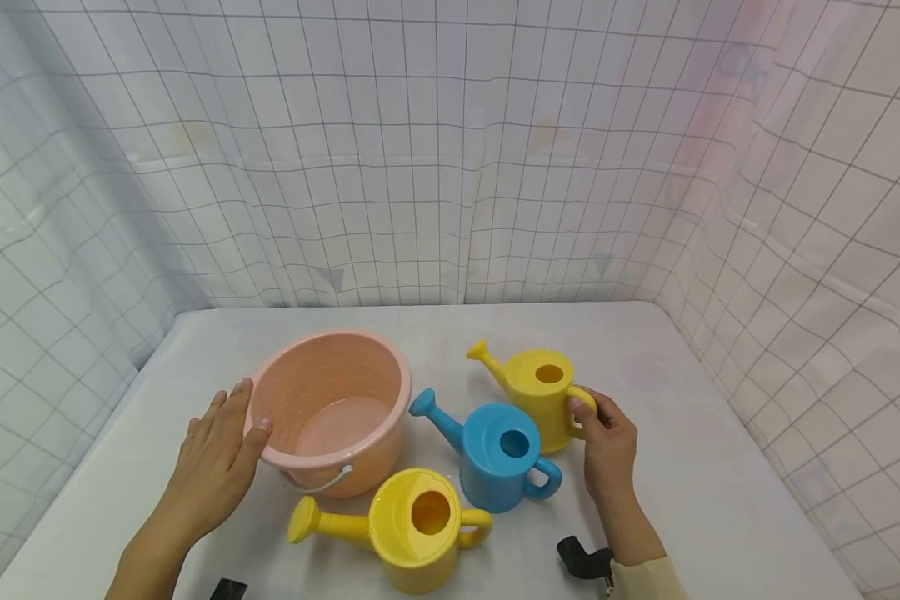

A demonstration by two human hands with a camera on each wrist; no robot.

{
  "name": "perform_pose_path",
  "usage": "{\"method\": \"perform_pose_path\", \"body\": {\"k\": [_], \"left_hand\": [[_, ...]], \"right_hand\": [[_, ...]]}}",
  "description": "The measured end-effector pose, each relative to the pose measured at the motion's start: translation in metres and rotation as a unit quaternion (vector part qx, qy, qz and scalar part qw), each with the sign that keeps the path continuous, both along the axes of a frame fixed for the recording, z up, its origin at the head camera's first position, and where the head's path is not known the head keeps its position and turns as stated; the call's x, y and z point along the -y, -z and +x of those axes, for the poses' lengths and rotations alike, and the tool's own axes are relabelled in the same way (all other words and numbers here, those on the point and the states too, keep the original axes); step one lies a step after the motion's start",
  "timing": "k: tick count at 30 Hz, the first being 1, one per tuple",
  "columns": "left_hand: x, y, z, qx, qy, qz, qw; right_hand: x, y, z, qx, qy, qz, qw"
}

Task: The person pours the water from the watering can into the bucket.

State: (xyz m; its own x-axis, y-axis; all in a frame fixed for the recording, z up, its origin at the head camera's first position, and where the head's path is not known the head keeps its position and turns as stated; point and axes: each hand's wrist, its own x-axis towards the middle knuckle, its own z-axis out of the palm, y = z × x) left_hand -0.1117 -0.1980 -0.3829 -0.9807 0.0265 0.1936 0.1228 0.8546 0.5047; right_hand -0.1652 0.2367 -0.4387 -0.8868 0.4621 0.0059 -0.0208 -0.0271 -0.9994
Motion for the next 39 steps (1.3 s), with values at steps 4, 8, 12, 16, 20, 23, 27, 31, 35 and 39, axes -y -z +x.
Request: {"method": "perform_pose_path", "body": {"k": [4, 8, 12, 16, 20, 23, 27, 31, 35, 39], "left_hand": [[0.0, 0.0, 0.0, 0.002, 0.001, 0.0, 1.0], [0.0, 0.0, 0.0, -0.001, 0.001, -0.002, 1.0], [0.0, 0.001, 0.0, -0.006, -0.001, -0.007, 1.0], [0.0, 0.001, 0.0, -0.008, -0.001, -0.007, 0.9999], [0.0, 0.001, 0.0, -0.011, 0.0, -0.004, 0.9999], [0.0, 0.001, 0.0, -0.013, 0.001, -0.004, 0.9999], [0.0, 0.001, 0.0, -0.012, 0.002, -0.004, 0.9999], [0.001, 0.001, 0.0, -0.009, 0.003, -0.002, 1.0], [0.001, 0.001, 0.0, -0.007, 0.004, -0.001, 1.0], [0.0, 0.002, 0.0, -0.008, 0.003, -0.001, 1.0]], "right_hand": [[-0.005, -0.012, -0.001, -0.016, -0.001, -0.009, 1.0], [-0.01, -0.024, -0.003, -0.032, 0.001, -0.01, 0.999], [-0.013, -0.035, -0.005, -0.059, -0.004, -0.02, 0.998], [-0.013, -0.045, -0.004, -0.081, -0.014, -0.038, 0.996], [-0.012, -0.053, -0.003, -0.097, -0.019, -0.049, 0.994], [-0.012, -0.06, -0.001, -0.109, -0.022, -0.055, 0.992], [-0.011, -0.071, 0.0, -0.125, -0.03, -0.059, 0.99], [-0.01, -0.081, 0.003, -0.139, -0.037, -0.064, 0.988], [-0.009, -0.09, 0.005, -0.15, -0.046, -0.061, 0.986], [-0.007, -0.098, 0.006, -0.157, -0.056, -0.05, 0.985]]}}
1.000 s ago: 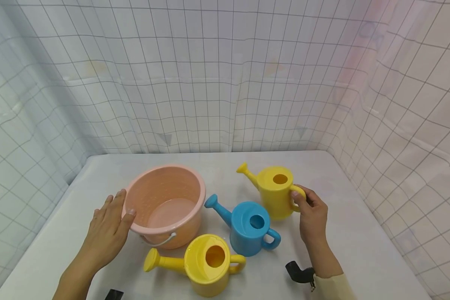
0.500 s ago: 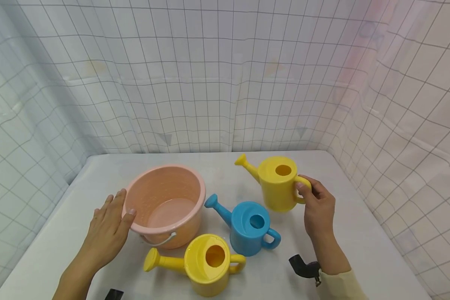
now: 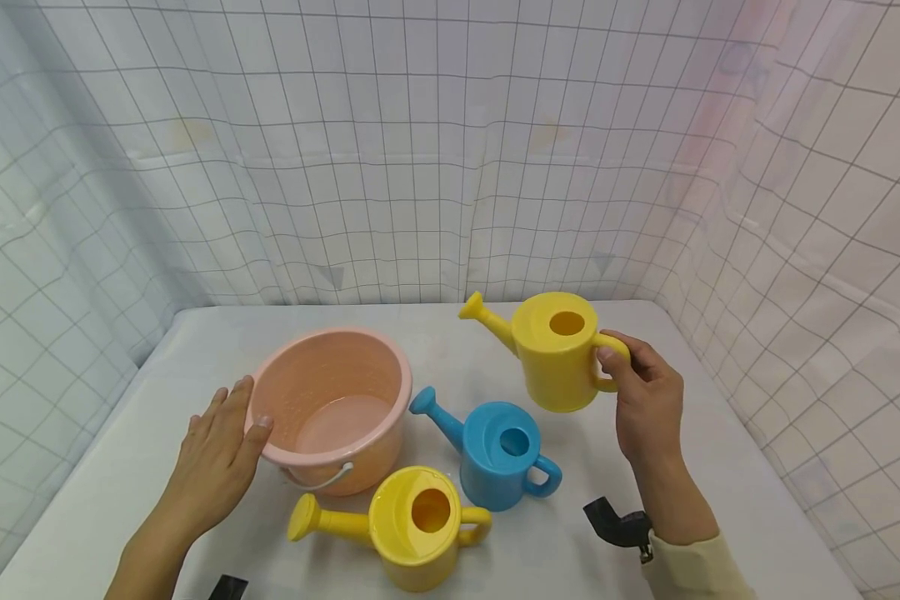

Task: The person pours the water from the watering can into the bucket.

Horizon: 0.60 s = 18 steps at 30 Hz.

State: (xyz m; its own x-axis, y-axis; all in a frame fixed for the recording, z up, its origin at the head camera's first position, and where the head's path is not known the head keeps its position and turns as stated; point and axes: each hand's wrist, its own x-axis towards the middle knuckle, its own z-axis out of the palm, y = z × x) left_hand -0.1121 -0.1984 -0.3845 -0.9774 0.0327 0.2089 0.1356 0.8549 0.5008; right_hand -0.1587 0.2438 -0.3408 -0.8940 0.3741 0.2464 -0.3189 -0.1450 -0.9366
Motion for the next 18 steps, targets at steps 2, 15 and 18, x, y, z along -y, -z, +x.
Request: {"method": "perform_pose_path", "body": {"k": [2, 15, 18], "left_hand": [[0.0, 0.0, 0.0, 0.0, 0.0, 0.001, 1.0], [0.0, -0.001, 0.0, 0.007, -0.001, 0.001, 1.0], [0.0, -0.001, 0.0, 0.006, -0.002, 0.002, 1.0]], "right_hand": [[0.002, -0.003, 0.001, 0.0, -0.003, 0.009, 1.0], [0.013, -0.02, 0.009, -0.046, -0.081, 0.049, 0.994], [0.015, -0.024, 0.01, -0.067, -0.104, 0.056, 0.991]]}}
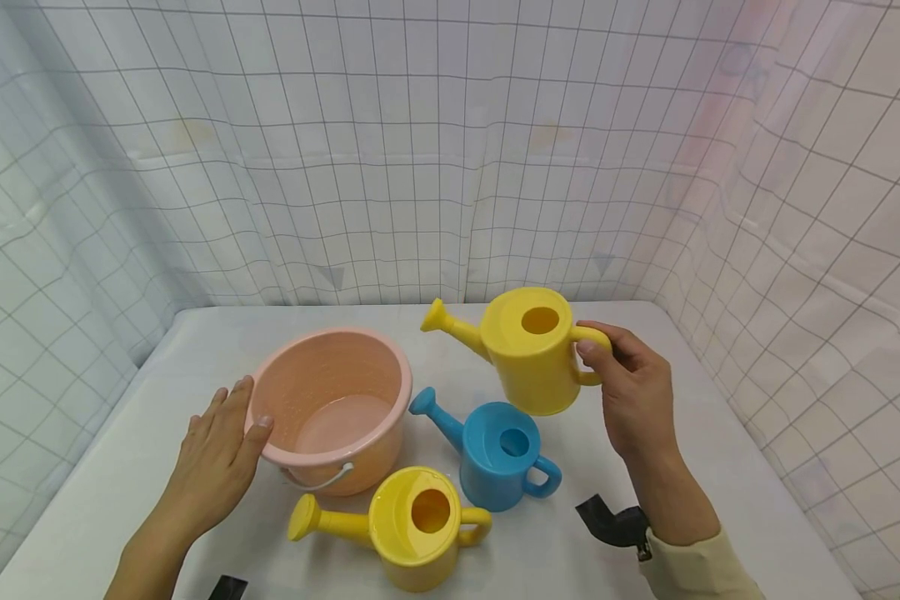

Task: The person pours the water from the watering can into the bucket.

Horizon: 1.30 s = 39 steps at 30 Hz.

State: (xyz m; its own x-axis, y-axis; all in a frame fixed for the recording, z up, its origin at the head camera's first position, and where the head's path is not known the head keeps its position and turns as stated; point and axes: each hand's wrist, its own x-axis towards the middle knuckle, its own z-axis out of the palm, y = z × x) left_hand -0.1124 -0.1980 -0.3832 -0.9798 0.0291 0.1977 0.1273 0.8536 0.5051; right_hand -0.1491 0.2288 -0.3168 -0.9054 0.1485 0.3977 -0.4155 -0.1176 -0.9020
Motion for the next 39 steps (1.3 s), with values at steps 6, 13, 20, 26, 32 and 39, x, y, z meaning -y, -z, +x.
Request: {"method": "perform_pose_path", "body": {"k": [6, 13, 20, 26, 32, 39], "left_hand": [[0.0, 0.0, 0.0, -0.004, 0.001, -0.001, 1.0], [0.0, 0.0, 0.001, -0.001, 0.001, 0.001, 1.0], [0.0, 0.0, 0.0, 0.006, 0.002, 0.0, 1.0], [0.0, 0.0, 0.0, 0.003, 0.001, 0.0, 1.0], [0.0, 0.001, 0.0, 0.0, 0.001, 0.002, 1.0], [0.0, 0.0, 0.0, -0.001, 0.0, 0.0, 1.0]], "right_hand": [[0.006, -0.009, -0.001, -0.017, -0.031, 0.013, 0.999], [0.016, -0.018, -0.004, -0.025, -0.063, 0.039, 0.997], [0.025, -0.025, -0.007, -0.034, -0.077, 0.055, 0.995], [0.03, -0.03, -0.011, -0.042, -0.088, 0.07, 0.993], [0.035, -0.037, -0.015, -0.035, -0.081, 0.093, 0.992], [0.039, -0.044, -0.018, -0.04, -0.077, 0.123, 0.989]]}}
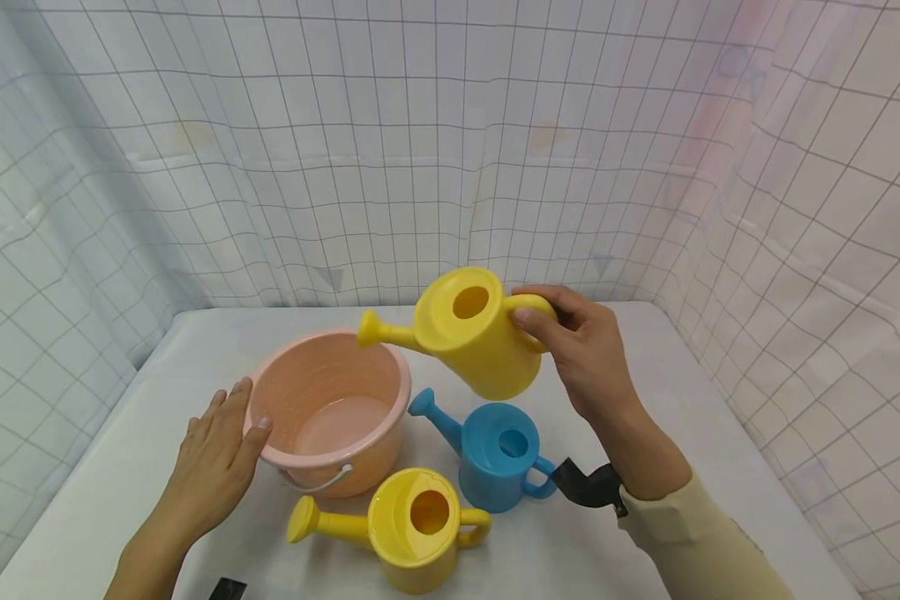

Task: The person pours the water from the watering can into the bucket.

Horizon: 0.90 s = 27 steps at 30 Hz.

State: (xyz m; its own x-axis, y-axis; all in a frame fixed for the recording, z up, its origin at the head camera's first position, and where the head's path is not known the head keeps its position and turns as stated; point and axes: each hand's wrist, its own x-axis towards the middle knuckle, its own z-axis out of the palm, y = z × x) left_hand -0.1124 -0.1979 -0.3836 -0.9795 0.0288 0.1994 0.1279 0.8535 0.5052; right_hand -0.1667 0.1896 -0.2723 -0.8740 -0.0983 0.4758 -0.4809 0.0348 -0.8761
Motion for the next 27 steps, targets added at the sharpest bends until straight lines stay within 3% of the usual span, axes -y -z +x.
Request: {"method": "perform_pose_path", "body": {"k": [27], "left_hand": [[-0.001, 0.0, 0.0, 0.006, -0.002, 0.0, 1.0]], "right_hand": [[0.013, -0.023, -0.007, -0.002, 0.017, 0.122, 0.992]]}}
